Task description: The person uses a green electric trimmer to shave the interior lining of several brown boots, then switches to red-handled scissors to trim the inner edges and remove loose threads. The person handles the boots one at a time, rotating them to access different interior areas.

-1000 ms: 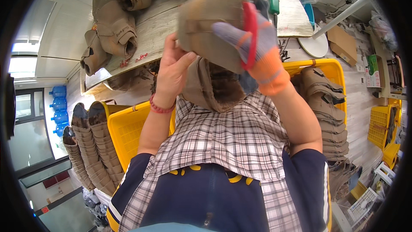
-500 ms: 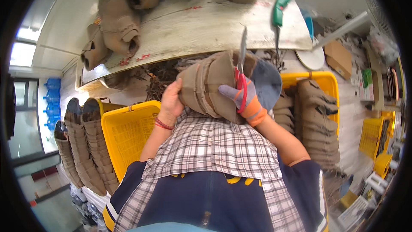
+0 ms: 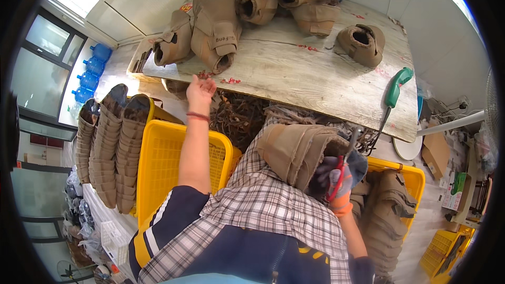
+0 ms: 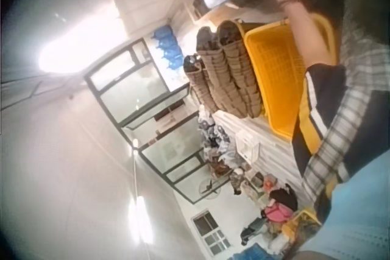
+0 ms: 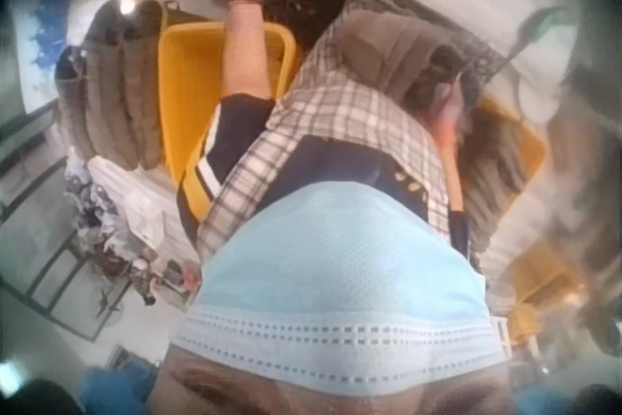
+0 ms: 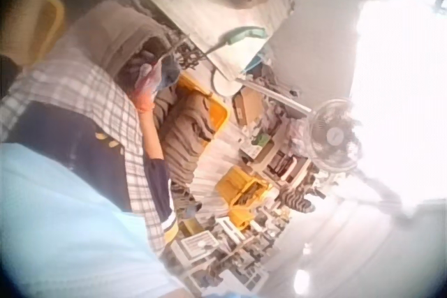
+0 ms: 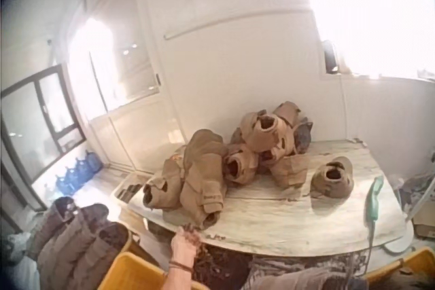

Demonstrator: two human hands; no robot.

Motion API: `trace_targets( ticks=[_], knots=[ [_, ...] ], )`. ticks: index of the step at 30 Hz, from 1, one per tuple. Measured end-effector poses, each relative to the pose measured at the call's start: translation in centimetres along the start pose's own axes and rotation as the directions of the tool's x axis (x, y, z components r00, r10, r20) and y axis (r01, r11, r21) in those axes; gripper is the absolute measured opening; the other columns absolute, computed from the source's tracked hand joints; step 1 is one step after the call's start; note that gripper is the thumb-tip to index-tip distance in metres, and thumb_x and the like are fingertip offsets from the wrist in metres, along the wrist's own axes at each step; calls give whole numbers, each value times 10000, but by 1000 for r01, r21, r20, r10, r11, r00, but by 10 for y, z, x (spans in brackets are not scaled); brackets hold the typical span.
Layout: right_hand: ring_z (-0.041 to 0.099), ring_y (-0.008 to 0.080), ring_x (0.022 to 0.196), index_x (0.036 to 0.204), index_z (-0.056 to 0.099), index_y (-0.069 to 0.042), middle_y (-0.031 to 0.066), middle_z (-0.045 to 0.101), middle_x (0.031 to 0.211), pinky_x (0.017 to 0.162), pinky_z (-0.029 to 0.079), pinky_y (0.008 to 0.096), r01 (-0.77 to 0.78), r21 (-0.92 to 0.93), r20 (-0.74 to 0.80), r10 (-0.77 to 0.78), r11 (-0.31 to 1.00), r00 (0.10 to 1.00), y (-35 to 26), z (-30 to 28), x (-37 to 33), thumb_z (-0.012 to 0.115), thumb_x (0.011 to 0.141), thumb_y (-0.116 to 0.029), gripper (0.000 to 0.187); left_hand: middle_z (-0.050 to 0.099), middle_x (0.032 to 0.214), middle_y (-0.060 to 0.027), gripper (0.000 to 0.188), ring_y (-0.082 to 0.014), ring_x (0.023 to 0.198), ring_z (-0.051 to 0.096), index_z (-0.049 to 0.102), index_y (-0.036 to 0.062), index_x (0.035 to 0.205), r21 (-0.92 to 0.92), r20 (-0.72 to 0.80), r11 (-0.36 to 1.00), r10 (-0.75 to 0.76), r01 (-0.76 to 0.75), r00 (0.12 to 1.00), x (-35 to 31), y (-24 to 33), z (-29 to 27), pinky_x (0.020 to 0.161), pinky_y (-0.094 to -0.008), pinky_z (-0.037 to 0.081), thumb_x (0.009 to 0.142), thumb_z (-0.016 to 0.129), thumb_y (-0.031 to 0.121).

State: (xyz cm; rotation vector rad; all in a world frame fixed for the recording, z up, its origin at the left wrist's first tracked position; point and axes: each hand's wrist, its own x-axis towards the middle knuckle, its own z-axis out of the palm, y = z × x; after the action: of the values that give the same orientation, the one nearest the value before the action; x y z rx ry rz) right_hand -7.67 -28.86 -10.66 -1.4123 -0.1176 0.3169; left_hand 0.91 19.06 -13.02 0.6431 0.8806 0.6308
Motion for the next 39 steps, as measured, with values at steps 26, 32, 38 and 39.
trace_targets(
  ticks=[26, 32, 38, 39],
  knots=[
    [585, 312, 747, 975, 562, -66, 112, 601, 824, 647, 478, 375, 317, -939, 231, -443, 132, 866, -142, -6, 52, 742, 707, -182, 343, 517, 1284, -190, 432, -340, 1216, 458, 509, -30, 1190, -365, 679, 844, -47, 392, 733, -102, -73, -8, 1065, -484, 327, 778, 487, 100],
    [630, 280, 852, 963, 629, -107, 101, 657, 901, 752, 499, 372, 410, -893, 448, -268, -186, 853, -164, 22, 99, 703, 735, -274, 292, 560, 851, -102, 228, -231, 748, 491, 563, 0, 1005, -342, 698, 844, -66, 414, 713, -119, -81, -10, 780, -367, 423, 857, 443, 125],
    [634, 263, 857, 1002, 639, -94, 91, 661, 897, 758, 506, 359, 450, -861, 467, -17, -235, 884, -142, 55, 131, 663, 788, -308, 303, 381, 640, -21, 308, -145, 587, 338, 575, -21, 981, -180, 738, 917, -113, 355, 665, -137, -72, -1, 625, -320, 378, 958, 494, 275],
    [641, 243, 850, 1005, 640, -106, 78, 661, 896, 737, 514, 346, 462, -850, 472, 23, -253, 881, -139, 60, 132, 639, 809, -334, 300, 442, 696, -30, 313, -151, 623, 387, 578, -20, 1009, -114, 702, 932, -170, 345, 692, -138, -71, -2, 655, -323, 401, 950, 518, 282]
  ],
)
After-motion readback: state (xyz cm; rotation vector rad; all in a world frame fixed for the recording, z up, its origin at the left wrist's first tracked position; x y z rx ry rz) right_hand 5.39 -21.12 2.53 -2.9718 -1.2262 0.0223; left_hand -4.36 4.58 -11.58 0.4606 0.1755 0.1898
